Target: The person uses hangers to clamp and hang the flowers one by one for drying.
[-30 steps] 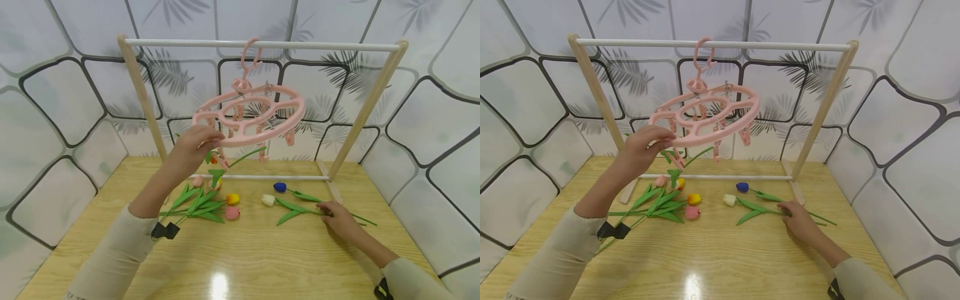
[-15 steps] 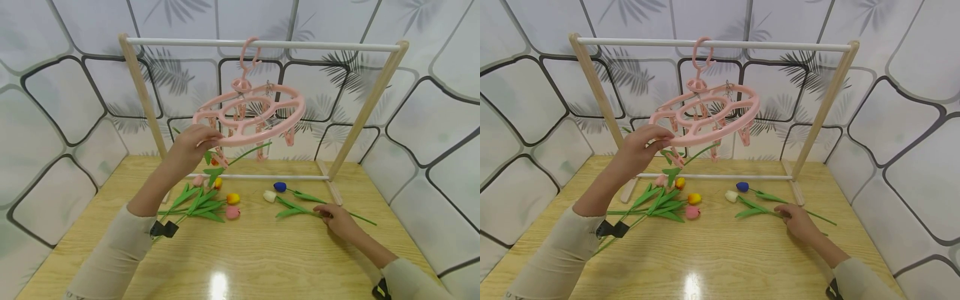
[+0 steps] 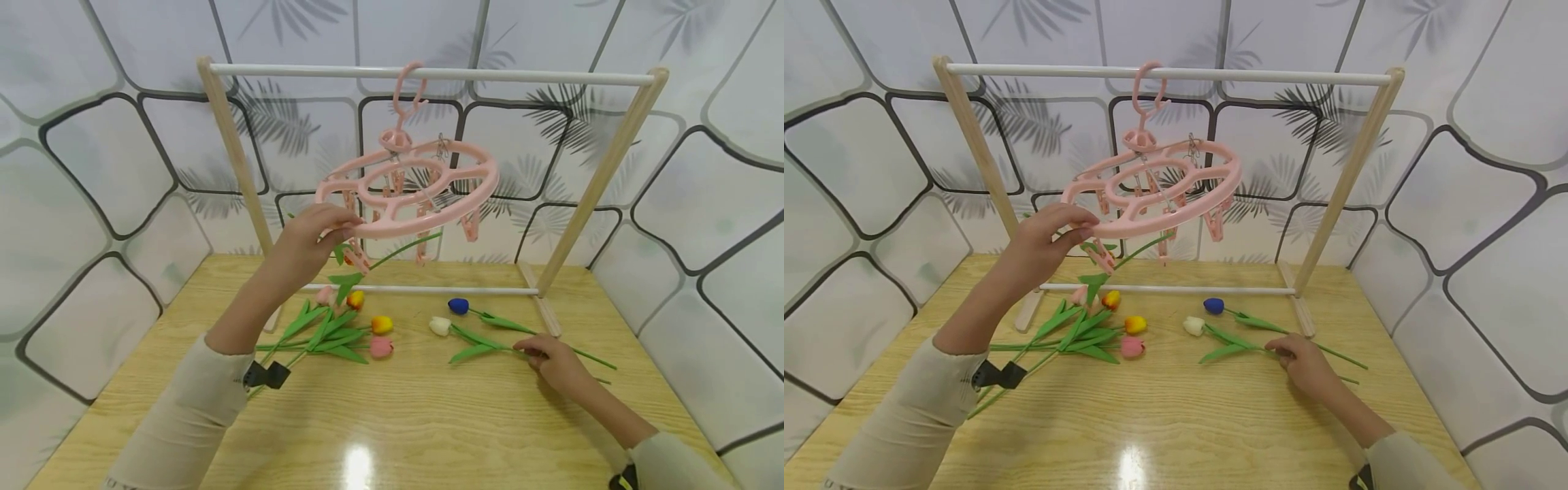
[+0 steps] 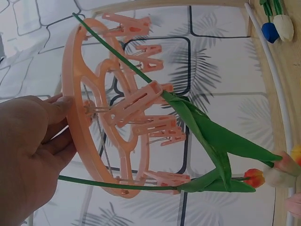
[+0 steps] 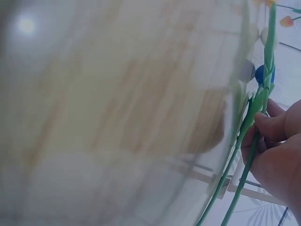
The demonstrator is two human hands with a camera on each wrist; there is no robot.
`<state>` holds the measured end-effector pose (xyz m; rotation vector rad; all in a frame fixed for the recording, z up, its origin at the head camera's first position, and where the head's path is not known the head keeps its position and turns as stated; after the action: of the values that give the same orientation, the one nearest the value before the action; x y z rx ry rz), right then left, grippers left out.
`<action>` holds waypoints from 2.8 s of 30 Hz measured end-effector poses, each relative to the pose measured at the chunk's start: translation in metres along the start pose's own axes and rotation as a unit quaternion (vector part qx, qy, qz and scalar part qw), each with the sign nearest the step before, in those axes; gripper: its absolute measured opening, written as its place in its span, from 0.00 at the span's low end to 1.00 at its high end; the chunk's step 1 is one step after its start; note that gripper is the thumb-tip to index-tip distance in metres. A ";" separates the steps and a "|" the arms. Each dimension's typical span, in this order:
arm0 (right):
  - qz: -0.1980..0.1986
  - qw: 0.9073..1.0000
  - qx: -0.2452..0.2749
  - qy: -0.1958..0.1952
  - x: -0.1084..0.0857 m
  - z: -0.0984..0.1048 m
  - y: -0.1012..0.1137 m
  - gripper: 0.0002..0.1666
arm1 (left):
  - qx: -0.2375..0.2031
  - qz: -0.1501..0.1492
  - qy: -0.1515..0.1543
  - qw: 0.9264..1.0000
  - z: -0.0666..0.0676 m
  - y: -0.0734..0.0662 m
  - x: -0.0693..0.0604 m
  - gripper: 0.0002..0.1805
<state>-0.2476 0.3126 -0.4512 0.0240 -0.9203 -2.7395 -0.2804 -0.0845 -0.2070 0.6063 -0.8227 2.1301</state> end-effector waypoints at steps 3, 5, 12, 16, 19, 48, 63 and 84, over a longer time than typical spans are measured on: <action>-0.002 1.000 0.006 -0.002 -0.002 0.000 0.002 0.19 | -0.003 0.007 0.003 1.000 -0.001 0.000 0.000 0.11; -0.004 1.000 0.010 -0.002 -0.003 0.000 0.004 0.18 | -0.005 0.011 0.004 1.000 -0.002 0.000 -0.001 0.11; 0.007 1.000 0.013 -0.019 -0.005 0.000 0.018 0.19 | -0.010 -0.008 -0.021 1.000 -0.001 -0.005 -0.005 0.12; 0.038 0.999 0.010 -0.033 -0.005 -0.001 0.033 0.19 | 0.000 -0.029 -0.049 0.998 0.006 -0.013 -0.011 0.14; 0.059 0.997 0.018 -0.037 -0.005 -0.003 0.044 0.18 | -0.004 -0.041 -0.070 0.997 0.010 -0.023 -0.021 0.15; 0.138 0.989 0.021 -0.048 0.008 -0.017 0.153 0.14 | -0.176 0.067 0.227 0.956 -0.181 -0.031 -0.069 0.13; 0.152 0.987 0.048 -0.018 0.014 -0.022 0.175 0.17 | -0.224 0.116 0.276 0.927 -0.200 -0.021 -0.076 0.16; 0.320 0.888 0.153 -0.294 -0.022 0.030 0.213 0.19 | -0.292 0.152 0.265 0.906 -0.191 -0.015 -0.076 0.21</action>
<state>-0.1799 0.1721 -0.3014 -0.9235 -1.2211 -1.9692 -0.2517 0.0238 -0.3801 -0.4252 -1.2074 2.0046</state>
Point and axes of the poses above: each hand's wrist, its own x-axis towards the middle knuckle, its own z-axis out of the back of the hand, y = z × x, the point moved 9 cm from there along x, towards the middle knuckle, and after that the axes turned 3 degrees about y, right-handed, at the moved point
